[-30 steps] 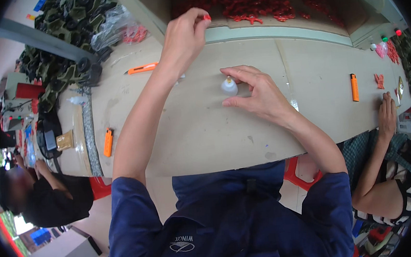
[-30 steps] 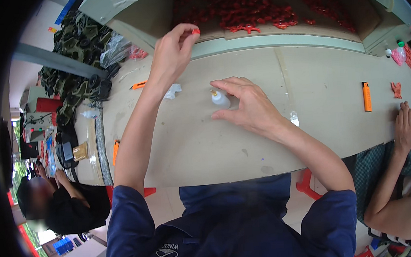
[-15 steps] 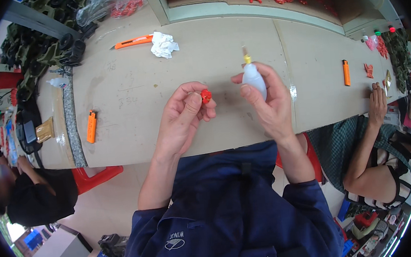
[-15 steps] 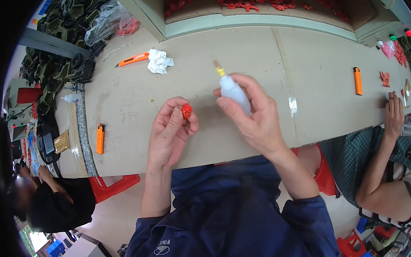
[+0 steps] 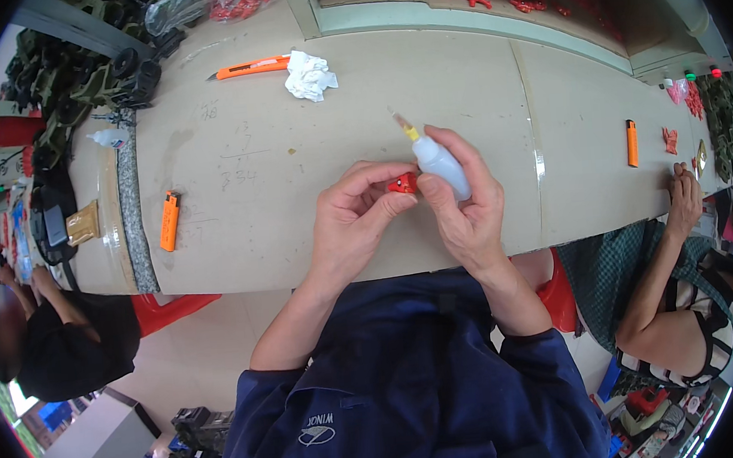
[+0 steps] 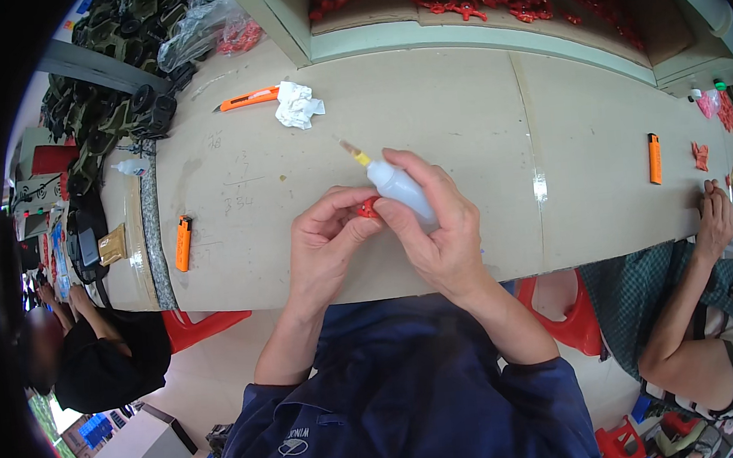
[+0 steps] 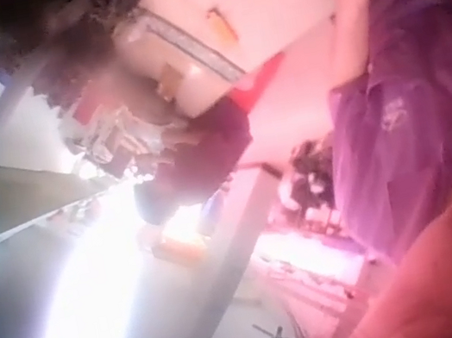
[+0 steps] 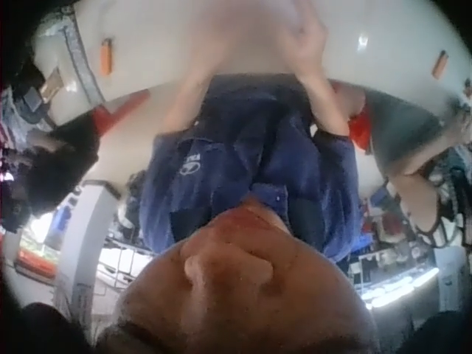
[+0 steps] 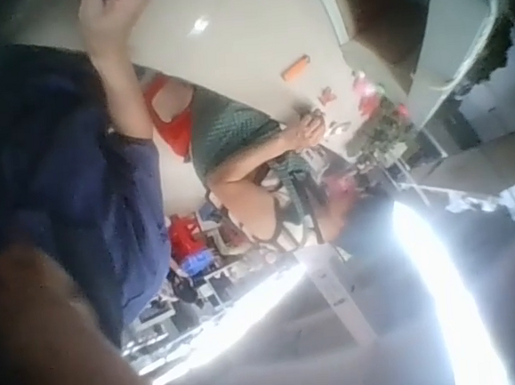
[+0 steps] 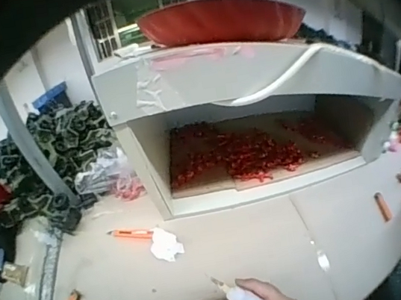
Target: The person unblocks a glue bottle nozzle using a lighter, applies glue onto plastic toy components, and presses the pieces together by hand to assemble them.
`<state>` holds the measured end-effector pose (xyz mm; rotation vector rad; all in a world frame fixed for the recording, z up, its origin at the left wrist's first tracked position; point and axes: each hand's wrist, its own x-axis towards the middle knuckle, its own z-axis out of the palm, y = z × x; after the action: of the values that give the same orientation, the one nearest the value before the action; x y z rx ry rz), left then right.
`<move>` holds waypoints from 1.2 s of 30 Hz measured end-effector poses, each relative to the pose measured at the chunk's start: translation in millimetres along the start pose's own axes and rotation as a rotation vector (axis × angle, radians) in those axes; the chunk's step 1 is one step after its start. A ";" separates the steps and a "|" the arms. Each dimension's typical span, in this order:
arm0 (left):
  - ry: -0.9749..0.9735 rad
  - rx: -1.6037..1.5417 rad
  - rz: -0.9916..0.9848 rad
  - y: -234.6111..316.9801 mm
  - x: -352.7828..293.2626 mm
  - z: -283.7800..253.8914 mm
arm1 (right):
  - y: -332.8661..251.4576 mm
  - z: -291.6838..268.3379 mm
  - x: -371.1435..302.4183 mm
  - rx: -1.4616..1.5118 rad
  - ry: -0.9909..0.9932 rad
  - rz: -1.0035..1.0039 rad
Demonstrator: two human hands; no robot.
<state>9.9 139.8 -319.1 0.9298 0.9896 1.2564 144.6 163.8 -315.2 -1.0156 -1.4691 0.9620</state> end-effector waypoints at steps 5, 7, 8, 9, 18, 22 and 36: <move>0.067 -0.017 -0.019 -3.2 0.8 -4.7 | -12.6 -24.0 -3.0 0.112 0.013 0.162; 0.075 -0.029 -0.007 -2.4 3.2 -2.9 | -11.2 -37.6 -4.4 -0.009 -0.067 0.063; 0.084 -0.039 0.009 -2.2 4.2 -2.5 | -13.4 -42.9 -4.9 -0.009 -0.069 0.066; 0.086 -0.041 0.006 -3.6 4.9 -3.1 | -17.4 -47.8 -5.5 -0.056 -0.104 0.060; 0.091 0.041 0.047 -7.7 6.4 -5.7 | -22.0 -44.1 -4.1 -0.227 -0.132 -0.035; 0.090 0.040 0.048 -8.8 6.1 -5.7 | -19.3 -42.2 -4.3 -0.225 -0.128 -0.046; 0.096 0.056 0.040 -8.4 5.8 -5.6 | -18.2 -42.0 -8.8 -0.187 -0.134 0.001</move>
<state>7.5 144.9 -329.3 0.9436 1.0904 1.3226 185.2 151.6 -295.7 -1.1033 -1.6948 0.9213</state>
